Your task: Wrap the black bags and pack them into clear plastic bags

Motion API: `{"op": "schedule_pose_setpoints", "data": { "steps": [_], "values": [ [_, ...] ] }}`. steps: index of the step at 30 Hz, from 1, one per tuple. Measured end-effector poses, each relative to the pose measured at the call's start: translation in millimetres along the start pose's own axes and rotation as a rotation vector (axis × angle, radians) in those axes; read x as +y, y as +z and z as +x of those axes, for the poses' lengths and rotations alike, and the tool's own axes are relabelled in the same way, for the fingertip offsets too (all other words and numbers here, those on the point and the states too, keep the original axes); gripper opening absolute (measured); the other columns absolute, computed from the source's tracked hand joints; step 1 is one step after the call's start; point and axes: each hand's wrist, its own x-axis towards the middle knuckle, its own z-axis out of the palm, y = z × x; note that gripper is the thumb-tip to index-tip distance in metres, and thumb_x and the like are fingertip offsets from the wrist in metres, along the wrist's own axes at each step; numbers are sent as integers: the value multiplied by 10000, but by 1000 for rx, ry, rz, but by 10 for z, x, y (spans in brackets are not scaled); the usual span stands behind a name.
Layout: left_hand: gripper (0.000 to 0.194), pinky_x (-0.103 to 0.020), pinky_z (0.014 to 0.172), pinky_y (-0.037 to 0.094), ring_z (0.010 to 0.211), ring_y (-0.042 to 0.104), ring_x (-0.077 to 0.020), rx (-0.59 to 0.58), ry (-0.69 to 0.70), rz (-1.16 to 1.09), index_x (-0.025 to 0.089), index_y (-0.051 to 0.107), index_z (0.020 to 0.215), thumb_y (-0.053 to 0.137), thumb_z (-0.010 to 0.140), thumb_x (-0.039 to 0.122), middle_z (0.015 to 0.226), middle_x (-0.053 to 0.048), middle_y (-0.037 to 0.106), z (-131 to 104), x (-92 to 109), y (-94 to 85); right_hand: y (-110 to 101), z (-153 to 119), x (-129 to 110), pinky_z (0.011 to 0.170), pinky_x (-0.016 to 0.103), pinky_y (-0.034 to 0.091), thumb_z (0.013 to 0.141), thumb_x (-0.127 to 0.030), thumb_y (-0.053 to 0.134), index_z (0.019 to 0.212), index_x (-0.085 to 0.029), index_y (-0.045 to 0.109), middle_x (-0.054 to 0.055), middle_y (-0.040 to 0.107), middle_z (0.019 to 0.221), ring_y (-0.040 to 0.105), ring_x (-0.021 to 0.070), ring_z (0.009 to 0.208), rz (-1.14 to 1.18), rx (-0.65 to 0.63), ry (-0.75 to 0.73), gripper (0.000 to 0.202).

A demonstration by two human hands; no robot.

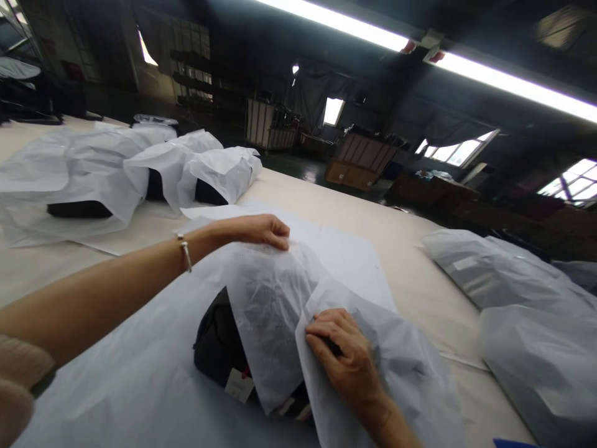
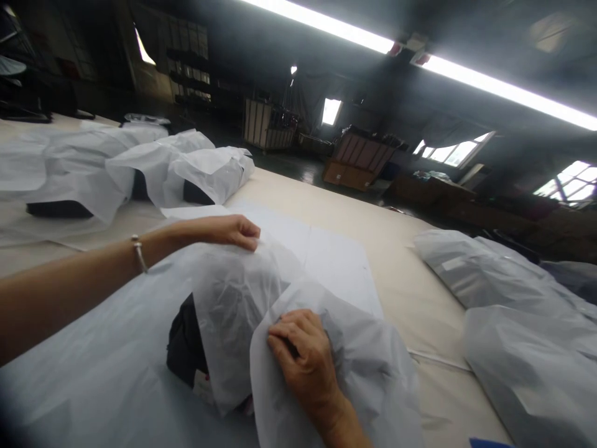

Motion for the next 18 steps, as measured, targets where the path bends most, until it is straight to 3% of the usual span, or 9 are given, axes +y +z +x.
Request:
{"op": "schedule_pose_setpoints", "data": {
  "steps": [2, 5, 7, 9, 11, 13, 15, 18],
  "values": [
    [293, -254, 542, 279, 535, 373, -97, 144, -72, 74, 162, 537, 643, 661, 827, 353, 579, 39, 431, 325, 86, -294, 20, -11, -4, 825, 344, 517, 897, -144, 658, 938, -239, 670, 14, 692, 853, 647, 193, 894, -5, 5, -24, 104],
    [242, -266, 591, 342, 561, 448, -116, 533, -215, 171, 137, 587, 621, 734, 786, 236, 570, -3, 500, 957, 288, -579, 43, -21, -11, 800, 354, 512, 887, -145, 662, 975, -240, 665, 18, 680, 839, 636, 203, 870, -23, -5, -59, 129],
    [124, -278, 665, 423, 641, 550, -146, 691, -264, 113, 100, 669, 761, 728, 813, 196, 682, -66, 617, 1388, 436, -616, 49, -22, -10, 770, 357, 514, 891, -158, 650, 1027, -240, 668, 30, 671, 837, 630, 209, 845, -51, -16, -83, 159],
    [278, -291, 765, 487, 809, 638, -177, 727, -217, 7, 66, 667, 1100, 694, 869, 219, 984, -158, 700, 1715, 540, -557, 48, -20, -2, 746, 358, 514, 897, -178, 640, 1066, -236, 669, 40, 661, 832, 624, 214, 826, -75, -33, -107, 182],
    [565, -299, 889, 501, 1058, 638, -209, 704, -81, -42, 65, 497, 1394, 683, 890, 240, 1341, -228, 588, 1842, 556, -465, 46, -21, 10, 744, 360, 511, 902, -194, 636, 1074, -234, 671, 46, 656, 839, 618, 218, 830, -83, -51, -110, 180],
    [684, -311, 1004, 468, 1261, 549, -235, 582, 69, -28, 81, 389, 1493, 674, 894, 246, 1516, -227, 440, 1733, 481, -400, 46, -28, 16, 759, 363, 507, 906, -201, 639, 1067, -237, 675, 51, 659, 867, 613, 219, 851, -86, -64, -89, 168],
    [588, -337, 1059, 442, 1298, 532, -242, 365, 106, 28, 88, 467, 1451, 630, 916, 269, 1498, -192, 483, 1434, 346, -373, 38, -34, 1, 780, 363, 502, 911, -205, 640, 1056, -241, 680, 50, 663, 889, 609, 214, 862, -81, -73, -59, 154],
    [474, -368, 1073, 440, 1237, 591, -245, 45, -5, 122, 109, 602, 1335, 584, 938, 367, 1394, -146, 602, 859, 121, -283, -27, -8, -64, 826, 366, 495, 895, -224, 667, 1028, -249, 696, 38, 677, 904, 615, 207, 874, -28, -138, 10, 139]
  ]
}}
